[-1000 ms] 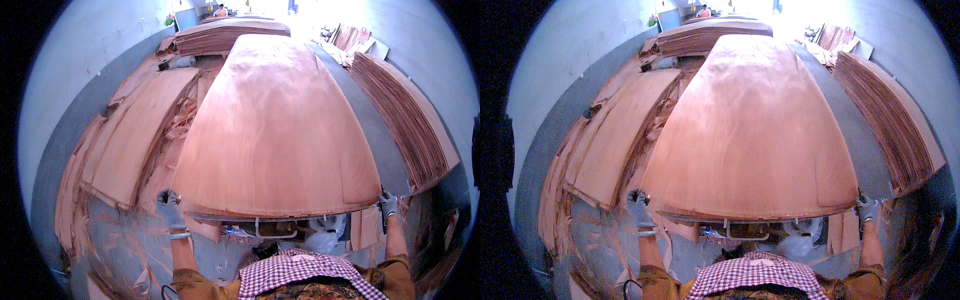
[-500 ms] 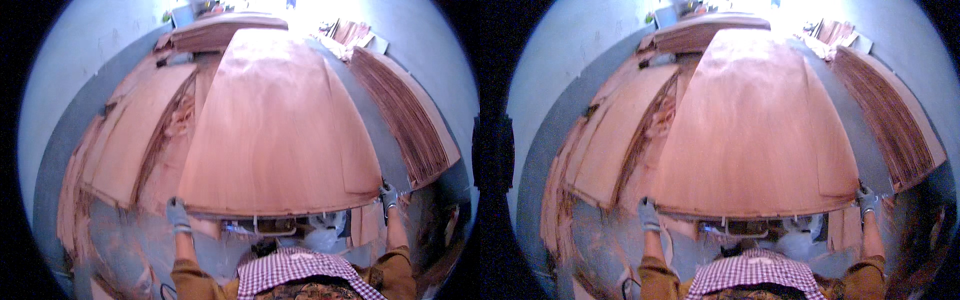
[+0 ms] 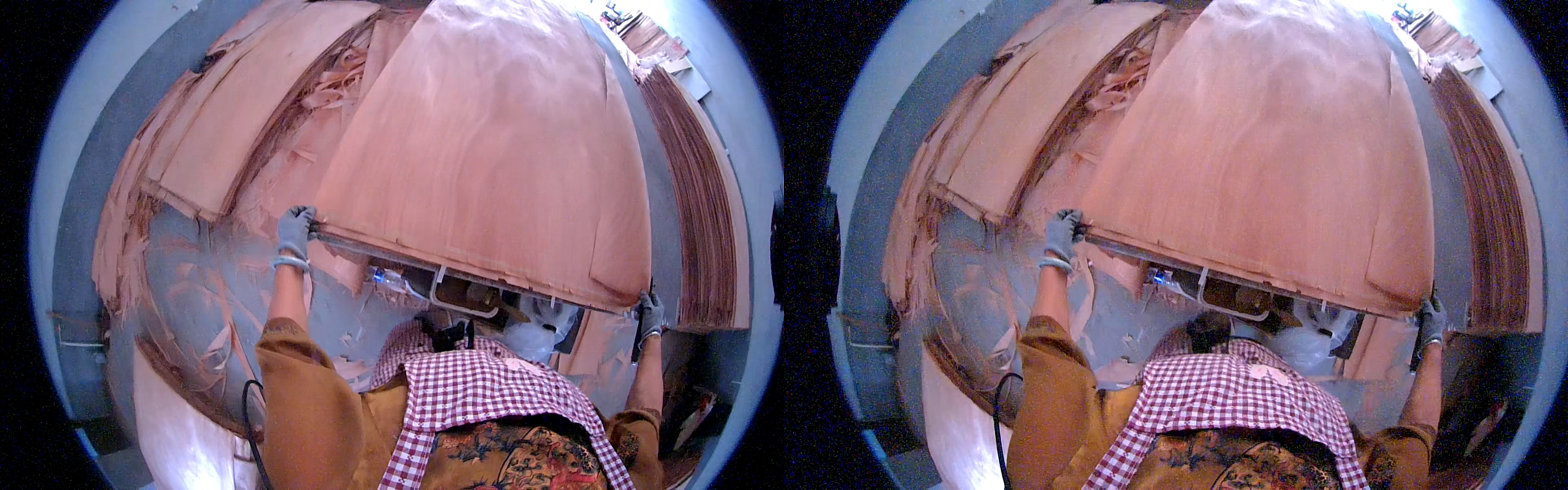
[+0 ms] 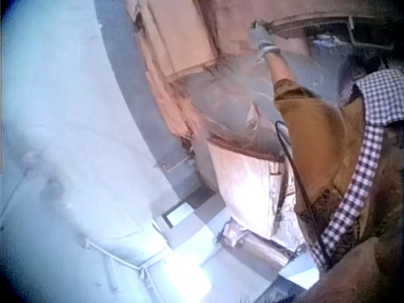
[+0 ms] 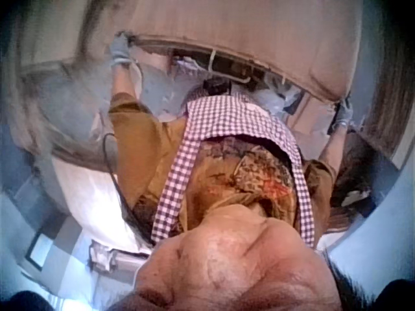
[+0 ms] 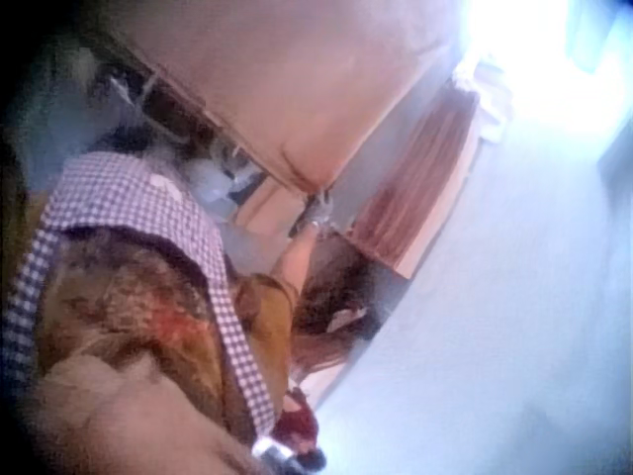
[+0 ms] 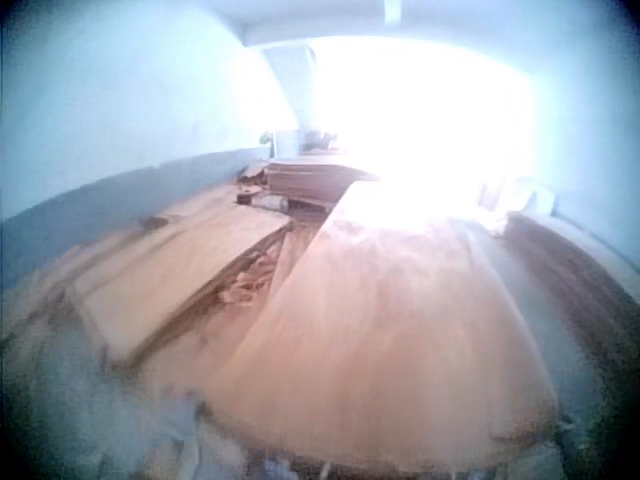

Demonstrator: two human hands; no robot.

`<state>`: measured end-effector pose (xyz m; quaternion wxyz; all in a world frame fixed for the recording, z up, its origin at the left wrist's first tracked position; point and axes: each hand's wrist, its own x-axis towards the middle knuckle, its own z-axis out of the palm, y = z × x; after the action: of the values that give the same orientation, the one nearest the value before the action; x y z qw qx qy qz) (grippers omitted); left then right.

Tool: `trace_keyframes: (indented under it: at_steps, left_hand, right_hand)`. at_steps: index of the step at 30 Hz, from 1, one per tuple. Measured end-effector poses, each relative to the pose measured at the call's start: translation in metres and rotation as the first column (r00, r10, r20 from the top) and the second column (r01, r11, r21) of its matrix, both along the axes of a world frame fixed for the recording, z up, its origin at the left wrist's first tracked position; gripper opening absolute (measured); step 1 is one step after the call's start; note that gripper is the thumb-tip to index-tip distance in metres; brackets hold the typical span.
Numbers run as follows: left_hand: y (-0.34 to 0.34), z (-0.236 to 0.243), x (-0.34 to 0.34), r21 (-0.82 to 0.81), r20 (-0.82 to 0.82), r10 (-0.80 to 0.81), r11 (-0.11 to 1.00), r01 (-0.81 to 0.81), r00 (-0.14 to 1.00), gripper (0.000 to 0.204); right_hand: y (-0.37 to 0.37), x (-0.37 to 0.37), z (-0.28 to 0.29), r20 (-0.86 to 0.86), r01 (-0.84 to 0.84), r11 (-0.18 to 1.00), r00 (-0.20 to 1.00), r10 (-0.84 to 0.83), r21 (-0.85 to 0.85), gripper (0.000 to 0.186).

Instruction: The person trims and stacks sheets of wood veneer. They spray liquid from a bottle onto the wood, align sheets using a straightedge, and cut sections with a utility knife before moving them onto a stack.

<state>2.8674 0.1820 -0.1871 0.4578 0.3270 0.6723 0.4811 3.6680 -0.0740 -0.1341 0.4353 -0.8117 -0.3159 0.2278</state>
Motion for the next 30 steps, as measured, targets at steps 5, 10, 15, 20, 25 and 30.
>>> trace_keyframes:
  at_steps: [5, 10, 15, 20, 25, 30]
  left_hand:
    - [0.017, -0.036, -0.013, 0.083, -0.595, -0.187, 0.953, 0.291, 0.782, 0.018]
    - [0.025, -0.07, -0.036, 0.052, -0.503, -0.148, 0.978, 0.201, 0.852, 0.014]
    - [0.023, -0.046, -0.019, 0.049, -0.133, -0.093, 0.994, 0.1, 0.987, 0.007]
    - [0.023, -0.048, -0.026, 0.099, -0.171, -0.101, 0.988, 0.119, 0.98, 0.005]
    - [0.026, -0.058, -0.012, 0.04, -0.295, -0.15, 0.985, 0.169, 0.944, 0.013]
    - [0.042, -0.095, -0.112, 0.122, -0.142, -0.279, 0.947, 0.297, 0.95, 0.011]
  right_hand:
    - [-0.009, 0.012, 0.002, -0.015, -0.025, 0.998, 1.0, 0.025, -0.052, 0.022]
    - [0.016, -0.014, 0.002, 0.036, 0.06, 0.998, 0.997, -0.061, 0.019, 0.012]
    - [0.015, -0.046, 0.031, -0.001, 0.107, 0.994, 0.994, -0.107, 0.005, 0.014]
    - [0.011, -0.042, 0.016, 0.011, 0.113, 0.993, 0.994, -0.113, 0.039, 0.016]
    - [-0.014, -0.022, 0.004, 0.21, 0.097, 0.995, 0.973, -0.092, -0.013, 0.023]
    - [0.033, -0.1, 0.084, 0.793, 0.12, 0.928, 0.566, 0.227, -0.352, 0.045]
